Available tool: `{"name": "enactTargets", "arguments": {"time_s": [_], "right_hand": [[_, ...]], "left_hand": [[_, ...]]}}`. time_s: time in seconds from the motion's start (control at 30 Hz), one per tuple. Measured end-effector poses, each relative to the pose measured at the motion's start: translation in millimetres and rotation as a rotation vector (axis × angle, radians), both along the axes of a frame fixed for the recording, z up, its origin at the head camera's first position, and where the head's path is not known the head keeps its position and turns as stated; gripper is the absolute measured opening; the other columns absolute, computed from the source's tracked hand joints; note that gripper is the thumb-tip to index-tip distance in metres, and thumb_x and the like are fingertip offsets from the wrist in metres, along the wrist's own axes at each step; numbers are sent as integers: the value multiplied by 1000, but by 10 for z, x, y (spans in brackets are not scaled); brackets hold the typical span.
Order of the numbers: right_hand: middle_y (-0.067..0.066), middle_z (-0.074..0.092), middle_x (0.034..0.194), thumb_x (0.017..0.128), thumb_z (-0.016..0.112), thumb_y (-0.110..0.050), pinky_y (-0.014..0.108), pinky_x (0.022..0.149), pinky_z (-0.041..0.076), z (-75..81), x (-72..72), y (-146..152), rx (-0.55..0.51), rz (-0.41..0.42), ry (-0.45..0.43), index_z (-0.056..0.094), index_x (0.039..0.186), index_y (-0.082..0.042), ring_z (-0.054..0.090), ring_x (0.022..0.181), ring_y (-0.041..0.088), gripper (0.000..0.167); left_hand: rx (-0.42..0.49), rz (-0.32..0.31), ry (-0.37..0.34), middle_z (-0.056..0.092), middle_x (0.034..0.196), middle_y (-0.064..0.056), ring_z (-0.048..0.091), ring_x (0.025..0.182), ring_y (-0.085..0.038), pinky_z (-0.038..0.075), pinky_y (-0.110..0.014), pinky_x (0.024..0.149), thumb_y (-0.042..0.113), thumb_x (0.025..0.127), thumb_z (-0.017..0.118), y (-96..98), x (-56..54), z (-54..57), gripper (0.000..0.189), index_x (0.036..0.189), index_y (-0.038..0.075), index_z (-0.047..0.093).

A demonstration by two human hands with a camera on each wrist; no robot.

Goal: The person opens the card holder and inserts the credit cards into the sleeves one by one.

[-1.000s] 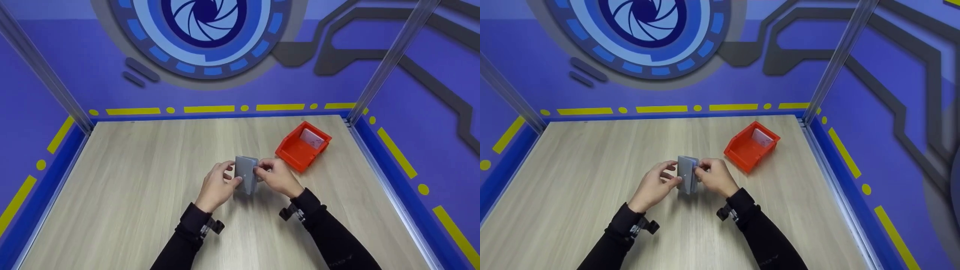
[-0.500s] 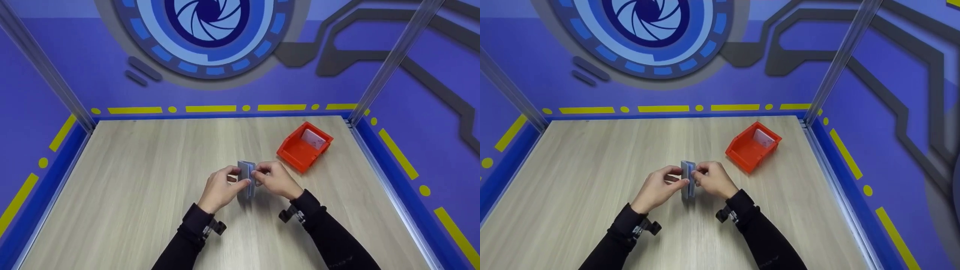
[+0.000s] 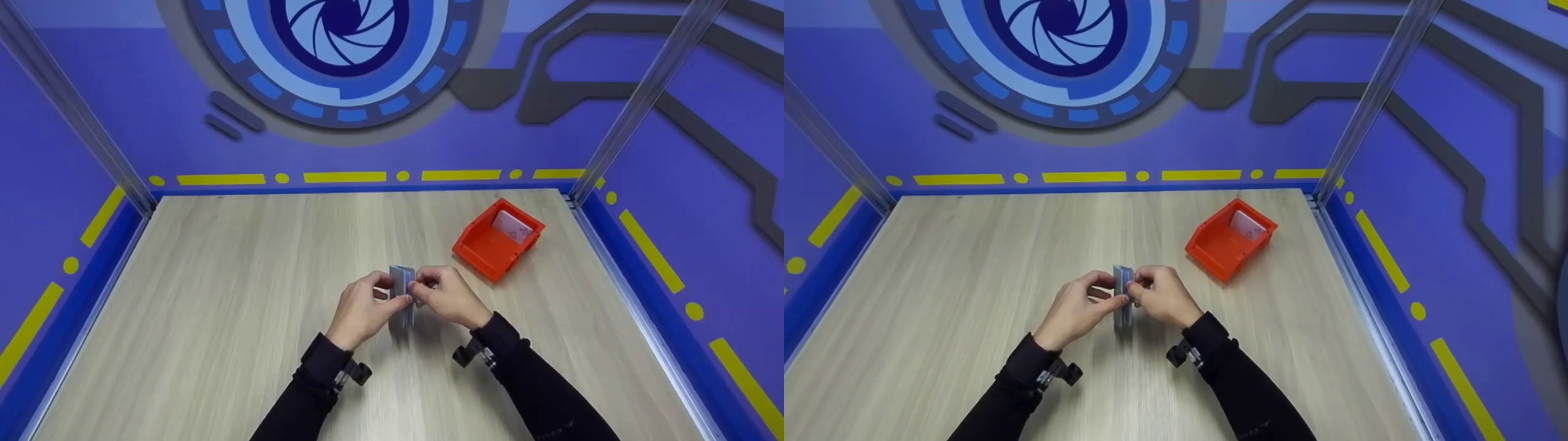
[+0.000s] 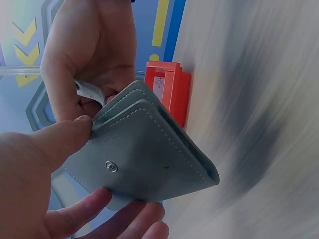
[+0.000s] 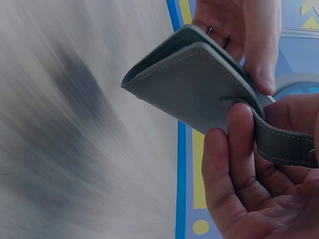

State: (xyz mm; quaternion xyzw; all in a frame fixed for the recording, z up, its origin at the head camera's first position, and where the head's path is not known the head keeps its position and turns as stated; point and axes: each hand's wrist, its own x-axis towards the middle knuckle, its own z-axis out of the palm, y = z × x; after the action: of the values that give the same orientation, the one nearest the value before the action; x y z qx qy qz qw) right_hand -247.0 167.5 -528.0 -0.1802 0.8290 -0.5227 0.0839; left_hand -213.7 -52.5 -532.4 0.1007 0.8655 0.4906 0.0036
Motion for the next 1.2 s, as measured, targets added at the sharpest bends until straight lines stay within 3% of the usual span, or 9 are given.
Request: {"name": "enactTargets", "arguments": {"time_s": [0.07,0.27,0.33,0.43,0.63,0.87,1.07,1.2], "right_hand": [[3,69,85,106,69,-14,31,71,61,-9,1,-6,-1,-10,6,76,92,-10,66,78,18,16],[4,71,89,106,69,-15,51,79,66,-12,3,5,3,-37,4,78,95,-11,66,81,18,15],[5,72,90,106,69,-14,52,79,66,-12,3,5,0,-47,3,78,95,-11,67,81,19,14],[5,71,89,105,69,-13,53,78,66,-16,8,-7,-6,-52,8,77,94,-10,67,79,18,14],[2,69,85,105,70,-11,53,77,66,-8,22,-23,-25,-44,12,74,90,-8,67,76,15,16],[0,68,88,104,69,-11,43,75,66,-3,29,0,-37,-48,-8,74,90,-8,65,77,14,16],[1,67,85,105,69,-11,52,78,67,-29,36,8,-40,-27,-13,75,91,-7,66,76,16,16],[2,68,87,105,69,-12,50,78,67,-40,34,26,-36,-38,-25,75,92,-7,66,77,17,15]], "left_hand": [[-4,6,11,79,124,-6,78,104,-25,63,-45,89,45,96,85,10,-1,-8,42,123,15,75],[4,9,-3,78,125,-6,78,105,-24,64,-42,88,40,100,78,26,6,25,37,128,16,74],[6,16,-8,78,125,-7,78,105,-23,64,-41,87,36,101,75,41,12,28,35,130,15,74],[-20,48,-3,79,122,-6,79,105,-23,65,-39,86,30,100,70,72,14,22,32,128,14,73],[-89,95,81,82,112,-8,81,99,-23,64,-41,83,26,100,70,79,8,18,19,115,14,71],[-65,56,74,81,112,-7,79,95,-20,64,-40,82,38,102,78,35,13,30,27,114,15,72],[-92,48,70,82,110,-6,79,97,-23,63,-42,85,43,98,83,31,16,19,31,111,16,71],[-79,44,48,81,112,-7,79,99,-24,64,-43,85,39,99,80,19,20,31,28,113,16,72]]}}
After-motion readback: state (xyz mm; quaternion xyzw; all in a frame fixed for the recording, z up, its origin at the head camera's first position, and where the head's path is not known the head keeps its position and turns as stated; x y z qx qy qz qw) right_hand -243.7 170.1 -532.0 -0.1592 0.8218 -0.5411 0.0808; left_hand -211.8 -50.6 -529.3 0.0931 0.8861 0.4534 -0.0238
